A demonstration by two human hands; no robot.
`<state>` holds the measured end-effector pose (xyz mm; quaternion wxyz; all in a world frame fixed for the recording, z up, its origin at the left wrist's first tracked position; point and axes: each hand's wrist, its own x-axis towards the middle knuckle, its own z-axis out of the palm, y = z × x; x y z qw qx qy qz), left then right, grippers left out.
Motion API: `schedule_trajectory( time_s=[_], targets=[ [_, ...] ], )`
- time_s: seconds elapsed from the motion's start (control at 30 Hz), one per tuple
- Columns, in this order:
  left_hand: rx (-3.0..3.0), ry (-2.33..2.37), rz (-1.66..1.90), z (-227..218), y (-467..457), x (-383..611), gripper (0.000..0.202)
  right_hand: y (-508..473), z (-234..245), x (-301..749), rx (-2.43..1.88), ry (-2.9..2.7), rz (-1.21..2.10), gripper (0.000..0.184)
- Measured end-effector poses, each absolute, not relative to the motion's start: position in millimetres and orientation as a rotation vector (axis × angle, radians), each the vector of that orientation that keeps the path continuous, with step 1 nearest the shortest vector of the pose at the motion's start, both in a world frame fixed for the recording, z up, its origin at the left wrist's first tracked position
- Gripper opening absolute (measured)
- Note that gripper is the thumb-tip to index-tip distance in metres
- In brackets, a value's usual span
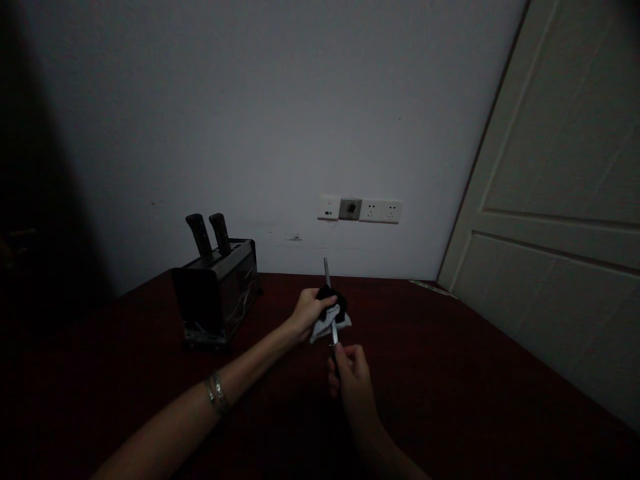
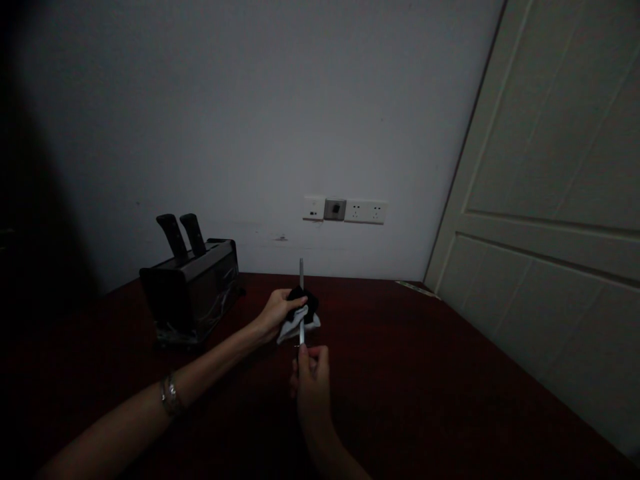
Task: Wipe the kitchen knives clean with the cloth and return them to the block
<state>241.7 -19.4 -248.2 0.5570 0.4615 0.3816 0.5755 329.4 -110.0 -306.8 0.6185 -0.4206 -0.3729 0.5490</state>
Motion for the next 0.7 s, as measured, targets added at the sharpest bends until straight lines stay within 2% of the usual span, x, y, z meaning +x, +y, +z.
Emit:
schedule_trajectory(
  time_s=[0.23, 0.47, 0.7],
  targets=[
    [0.952, 0.918, 1.48, -223, 21, 226, 0.011, -120, -309, 319, -0.967, -0.831, 1.376, 0.051],
    [0.735, 0.836, 1.665, -217, 46, 209, 0.013, -129, -310, 318, -0.946, -0.871, 1.413, 0.044],
    [0.774, 0.738, 1.406, -250, 15, 199, 0.012, -108, -297, 326, -0.861, -0.918, 1.28, 0.041]
  ],
)
